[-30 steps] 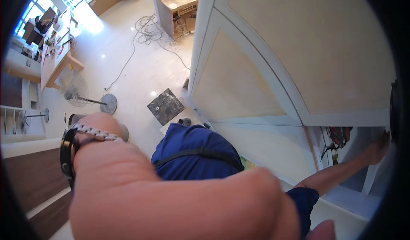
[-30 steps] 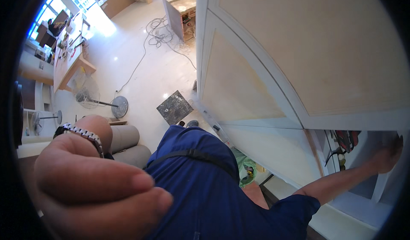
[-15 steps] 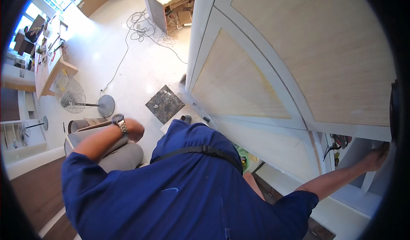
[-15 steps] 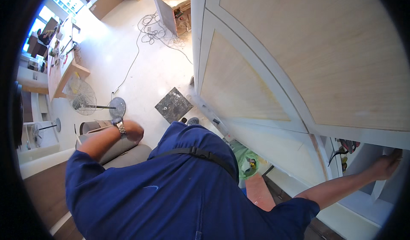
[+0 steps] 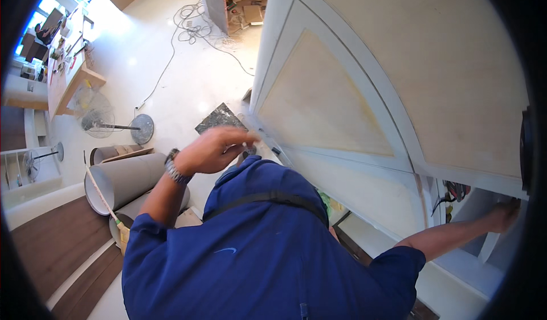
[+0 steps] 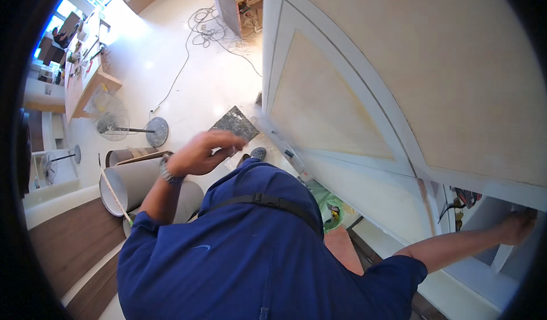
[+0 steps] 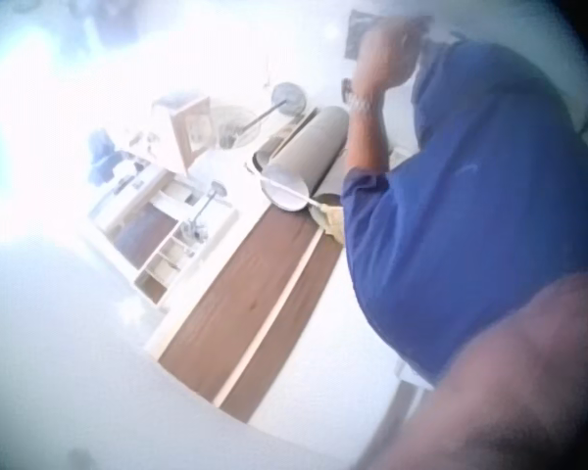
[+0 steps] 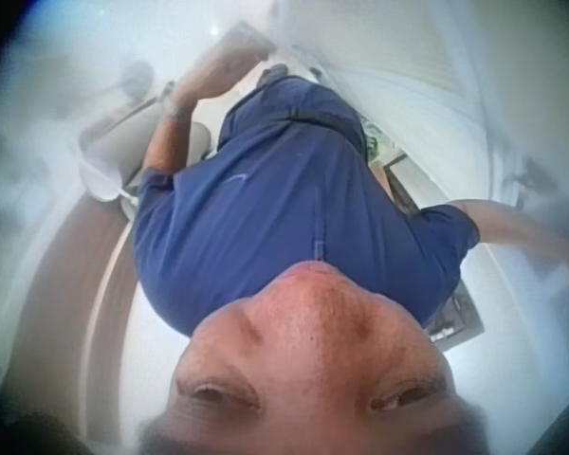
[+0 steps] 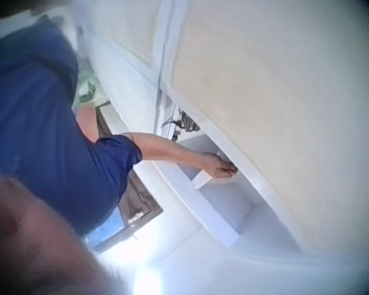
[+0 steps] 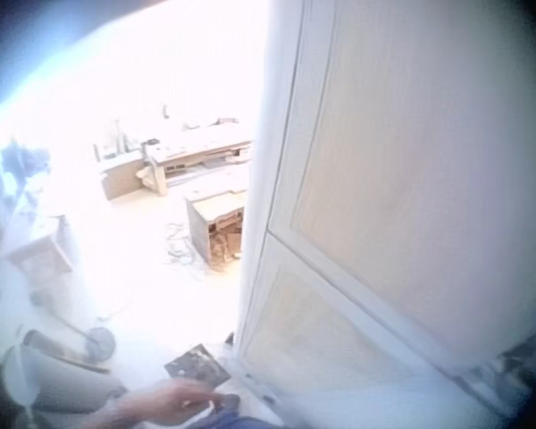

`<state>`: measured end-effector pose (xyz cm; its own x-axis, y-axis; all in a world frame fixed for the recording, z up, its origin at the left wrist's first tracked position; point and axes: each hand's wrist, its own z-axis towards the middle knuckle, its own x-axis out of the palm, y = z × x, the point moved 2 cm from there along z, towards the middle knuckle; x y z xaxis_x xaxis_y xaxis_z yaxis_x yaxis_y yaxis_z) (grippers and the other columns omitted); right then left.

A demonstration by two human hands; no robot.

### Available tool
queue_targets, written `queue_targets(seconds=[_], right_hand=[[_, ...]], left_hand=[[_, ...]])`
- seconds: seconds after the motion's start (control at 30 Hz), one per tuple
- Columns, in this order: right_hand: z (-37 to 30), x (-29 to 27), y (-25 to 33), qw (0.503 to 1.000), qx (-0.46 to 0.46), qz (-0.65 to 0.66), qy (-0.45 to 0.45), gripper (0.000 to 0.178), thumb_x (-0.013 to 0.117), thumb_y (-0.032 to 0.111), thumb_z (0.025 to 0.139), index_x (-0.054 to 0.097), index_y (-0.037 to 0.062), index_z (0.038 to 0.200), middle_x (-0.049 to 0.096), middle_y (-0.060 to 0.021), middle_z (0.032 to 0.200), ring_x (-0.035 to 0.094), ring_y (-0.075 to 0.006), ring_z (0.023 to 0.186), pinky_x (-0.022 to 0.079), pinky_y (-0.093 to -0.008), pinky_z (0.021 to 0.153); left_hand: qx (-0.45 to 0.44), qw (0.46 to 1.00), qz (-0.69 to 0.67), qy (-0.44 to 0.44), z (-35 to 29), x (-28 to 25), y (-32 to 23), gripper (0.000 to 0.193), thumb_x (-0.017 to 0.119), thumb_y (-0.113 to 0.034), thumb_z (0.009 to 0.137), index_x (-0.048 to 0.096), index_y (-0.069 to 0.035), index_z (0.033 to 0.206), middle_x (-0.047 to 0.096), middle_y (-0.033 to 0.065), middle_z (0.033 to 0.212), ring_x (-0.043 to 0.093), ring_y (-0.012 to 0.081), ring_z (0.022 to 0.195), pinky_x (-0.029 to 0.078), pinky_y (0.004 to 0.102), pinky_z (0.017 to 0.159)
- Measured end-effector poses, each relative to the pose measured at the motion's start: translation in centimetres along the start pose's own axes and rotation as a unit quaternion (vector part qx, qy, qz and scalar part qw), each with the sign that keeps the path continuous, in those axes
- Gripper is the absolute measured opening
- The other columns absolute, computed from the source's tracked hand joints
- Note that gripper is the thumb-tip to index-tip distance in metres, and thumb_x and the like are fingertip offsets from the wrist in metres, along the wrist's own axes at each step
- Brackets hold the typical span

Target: The person marks a cabinet door with a pencil, holds a spirit level against the cabinet to mark lines with the pencil, and presses the cabinet panels by hand.

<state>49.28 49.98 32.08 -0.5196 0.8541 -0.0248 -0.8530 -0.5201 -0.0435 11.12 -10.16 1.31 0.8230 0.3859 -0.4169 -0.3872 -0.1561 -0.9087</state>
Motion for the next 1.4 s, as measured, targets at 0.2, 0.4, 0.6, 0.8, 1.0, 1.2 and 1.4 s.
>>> queue_targets(seconds=[0.2, 0.4, 0.6, 0.8, 1.0, 1.2, 1.4], right_hand=[[-1.0, -1.9, 5.3, 0.992, 0.025, 0.110, 0.059, 0.033, 0.053, 0.037, 0.095, 0.070, 0.0105, 0.106, 0.069, -0.0055, 0.106, 0.064, -0.0170, 0.099, 0.048, -0.0264, 0.085], [-1.1, -4.7, 10.0, 0.977, 0.124, 0.148, 0.094, 0.031, 0.052, 0.034, 0.095, 0.071, 0.0124, 0.107, 0.069, -0.0023, 0.107, 0.065, -0.0191, 0.098, 0.047, -0.0272, 0.086], [-1.7, -4.1, 9.4, 0.974, 0.130, 0.147, 0.109, 0.035, 0.050, 0.037, 0.095, 0.070, 0.0128, 0.110, 0.069, -0.0026, 0.109, 0.063, -0.0196, 0.103, 0.046, -0.0276, 0.089], [-1.1, -4.8, 10.7, 0.971, 0.140, 0.157, 0.118, 0.036, 0.048, 0.037, 0.095, 0.068, 0.0131, 0.112, 0.067, -0.0029, 0.113, 0.062, -0.0200, 0.106, 0.045, -0.0277, 0.091], [-1.8, -4.9, 9.8, 0.968, 0.140, 0.172, 0.118, 0.038, 0.045, 0.039, 0.097, 0.068, 0.0126, 0.113, 0.068, -0.0016, 0.112, 0.061, -0.0199, 0.108, 0.044, -0.0272, 0.092], [-1.2, -4.4, 10.1, 0.967, 0.124, 0.174, 0.137, 0.038, 0.044, 0.037, 0.097, 0.067, 0.0113, 0.114, 0.069, -0.0020, 0.110, 0.062, -0.0196, 0.106, 0.044, -0.0272, 0.091], [-0.9, -4.0, 8.6, 0.970, 0.119, 0.165, 0.132, 0.036, 0.045, 0.034, 0.098, 0.067, 0.0104, 0.113, 0.069, -0.0033, 0.109, 0.063, -0.0196, 0.104, 0.044, -0.0273, 0.091]], left_hand=[[0.323, 0.885, -0.320, -0.101, 1.0, -0.2, -19.7, 0.035, 0.059, -0.003, 0.086, 0.056, 0.000, 0.120, 0.064, 0.0228, 0.105, 0.063, 0.0364, 0.092, 0.048, 0.0446, 0.087], [0.440, 0.862, -0.252, -0.006, 0.4, 2.3, -25.0, 0.054, 0.075, -0.018, 0.077, 0.055, -0.017, 0.127, 0.057, 0.0189, 0.124, 0.059, 0.0335, 0.109, 0.051, 0.0331, 0.076], [0.162, 0.885, -0.431, -0.071, -1.9, 1.7, -29.5, 0.043, 0.068, -0.021, 0.085, 0.058, -0.015, 0.127, 0.056, 0.0090, 0.131, 0.055, 0.0378, 0.117, 0.049, 0.0335, 0.076], [0.498, 0.863, -0.087, -0.008, -0.6, 1.9, -27.0, 0.058, 0.065, -0.034, 0.086, 0.049, 0.000, 0.131, 0.054, 0.0172, 0.130, 0.052, 0.0400, 0.119, 0.049, 0.0401, 0.081], [0.373, 0.912, -0.065, 0.159, -1.7, -0.8, -27.8, 0.037, 0.054, -0.018, 0.090, 0.054, 0.002, 0.121, 0.055, 0.0214, 0.125, 0.053, 0.0376, 0.119, 0.049, 0.0431, 0.089], [0.305, 0.908, -0.092, 0.273, -5.2, -4.1, -27.9, 0.025, 0.045, -0.005, 0.094, 0.059, 0.004, 0.112, 0.057, 0.0249, 0.121, 0.054, 0.0356, 0.118, 0.048, 0.0456, 0.096], [0.284, 0.921, -0.075, 0.258, -5.7, -3.9, -26.8, 0.029, 0.047, -0.007, 0.090, 0.058, 0.004, 0.114, 0.055, 0.0207, 0.128, 0.051, 0.0333, 0.122, 0.047, 0.0441, 0.097]])
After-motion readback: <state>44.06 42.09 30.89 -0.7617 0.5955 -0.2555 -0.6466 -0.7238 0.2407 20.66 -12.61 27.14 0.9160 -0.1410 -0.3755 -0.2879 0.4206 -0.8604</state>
